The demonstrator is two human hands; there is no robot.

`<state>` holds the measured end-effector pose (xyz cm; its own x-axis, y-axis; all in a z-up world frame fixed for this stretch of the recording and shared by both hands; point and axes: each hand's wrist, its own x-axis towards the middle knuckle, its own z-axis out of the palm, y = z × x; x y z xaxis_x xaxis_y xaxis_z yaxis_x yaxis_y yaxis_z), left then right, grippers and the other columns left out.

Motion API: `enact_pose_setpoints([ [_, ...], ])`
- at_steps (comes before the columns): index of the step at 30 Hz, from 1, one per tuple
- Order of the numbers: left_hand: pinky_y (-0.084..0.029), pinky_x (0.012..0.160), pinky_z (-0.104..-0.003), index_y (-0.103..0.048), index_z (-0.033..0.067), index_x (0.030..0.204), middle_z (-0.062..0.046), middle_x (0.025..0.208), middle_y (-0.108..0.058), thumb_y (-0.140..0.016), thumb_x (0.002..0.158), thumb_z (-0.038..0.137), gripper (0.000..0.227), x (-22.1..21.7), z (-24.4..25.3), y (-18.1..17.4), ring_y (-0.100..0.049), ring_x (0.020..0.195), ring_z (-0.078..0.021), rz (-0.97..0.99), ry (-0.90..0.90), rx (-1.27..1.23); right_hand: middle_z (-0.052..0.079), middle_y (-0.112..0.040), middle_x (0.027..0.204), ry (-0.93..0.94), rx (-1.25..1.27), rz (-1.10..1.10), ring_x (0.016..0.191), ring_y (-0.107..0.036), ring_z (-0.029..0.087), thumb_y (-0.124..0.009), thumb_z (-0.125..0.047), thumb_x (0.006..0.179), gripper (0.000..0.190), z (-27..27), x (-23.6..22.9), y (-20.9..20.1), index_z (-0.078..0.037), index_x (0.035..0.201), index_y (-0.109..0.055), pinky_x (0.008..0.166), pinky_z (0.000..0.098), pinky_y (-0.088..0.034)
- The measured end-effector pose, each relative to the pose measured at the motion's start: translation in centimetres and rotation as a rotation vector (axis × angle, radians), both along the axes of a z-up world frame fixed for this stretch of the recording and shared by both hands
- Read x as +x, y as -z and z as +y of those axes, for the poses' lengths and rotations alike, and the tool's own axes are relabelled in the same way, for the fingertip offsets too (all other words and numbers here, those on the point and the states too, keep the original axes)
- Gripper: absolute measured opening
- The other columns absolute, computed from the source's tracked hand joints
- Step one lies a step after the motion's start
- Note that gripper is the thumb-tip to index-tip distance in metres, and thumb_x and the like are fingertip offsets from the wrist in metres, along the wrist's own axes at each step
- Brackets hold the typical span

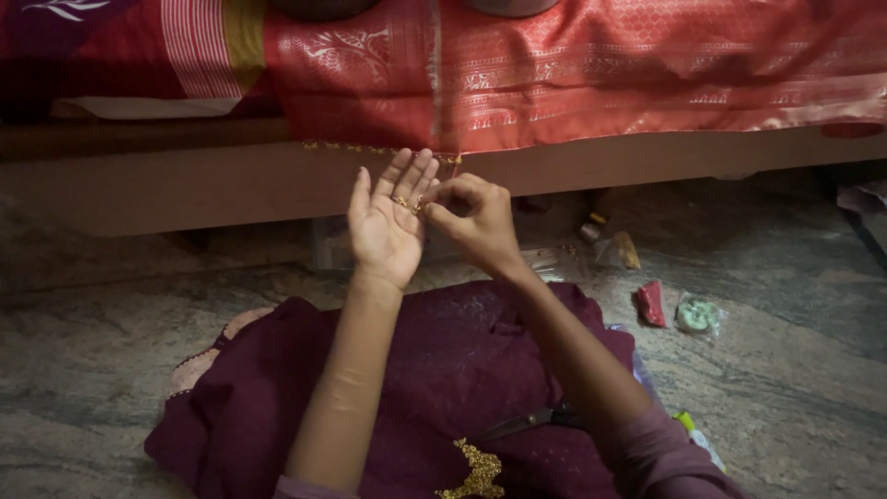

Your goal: Apply glue and attach gold-colored beads to the decorative border of a saree.

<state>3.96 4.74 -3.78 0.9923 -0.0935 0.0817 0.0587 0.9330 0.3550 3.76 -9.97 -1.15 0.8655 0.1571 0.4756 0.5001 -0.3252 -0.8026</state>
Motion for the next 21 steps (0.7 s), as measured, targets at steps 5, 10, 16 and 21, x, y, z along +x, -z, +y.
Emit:
enact_pose_setpoints([
  [5,-0.043,0.120,-0.044,-0.055,-0.0025,0.136,-0.023,0.143,-0.059,-0.034,0.110,0.048,0.060,0.4,0.1,0.4,-0.054,0.138,-0.0328,-0.064,0.010,-0.038,0.006,-0.074,0.085,-0.017,-0.021,-0.041,0.077,-0.070,0.010,-0.077,-0.009,0.079,0.014,-0.1,-0.1,-0.5,-0.002,0.091,-0.078,0.071,0.0264,-0.056],
  [10,-0.045,0.118,-0.044,-0.055,-0.0024,0.136,-0.023,0.142,-0.060,-0.034,0.109,0.047,0.060,0.5,0.1,0.1,-0.055,0.137,-0.0327,-0.042,0.009,-0.033,0.008,-0.072,0.081,0.006,-0.073,-0.056,0.075,-0.069,0.014,-0.077,-0.012,0.077,0.015,-0.1,0.3,-0.5,-0.002,0.089,-0.076,0.070,0.0290,-0.056],
  [16,-0.045,0.117,-0.047,-0.056,-0.0025,0.133,-0.023,0.140,-0.060,-0.034,0.108,0.047,0.060,0.6,0.0,0.2,-0.056,0.136,-0.0336,-0.032,0.003,-0.022,0.009,-0.069,0.079,-0.014,-0.112,-0.108,0.077,-0.068,0.018,-0.078,-0.014,0.077,0.017,-0.2,0.4,-0.2,-0.004,0.090,-0.077,0.072,0.0323,-0.055],
  [21,-0.043,0.121,-0.045,-0.057,-0.0041,0.133,-0.024,0.141,-0.060,-0.037,0.108,0.047,0.060,0.6,0.2,0.8,-0.056,0.136,-0.0340,-0.045,-0.006,-0.090,0.007,-0.071,0.083,-0.034,-0.054,-0.001,0.076,-0.067,0.014,-0.078,-0.013,0.080,0.017,-0.3,0.4,0.4,-0.004,0.094,-0.077,0.071,0.0303,-0.054],
])
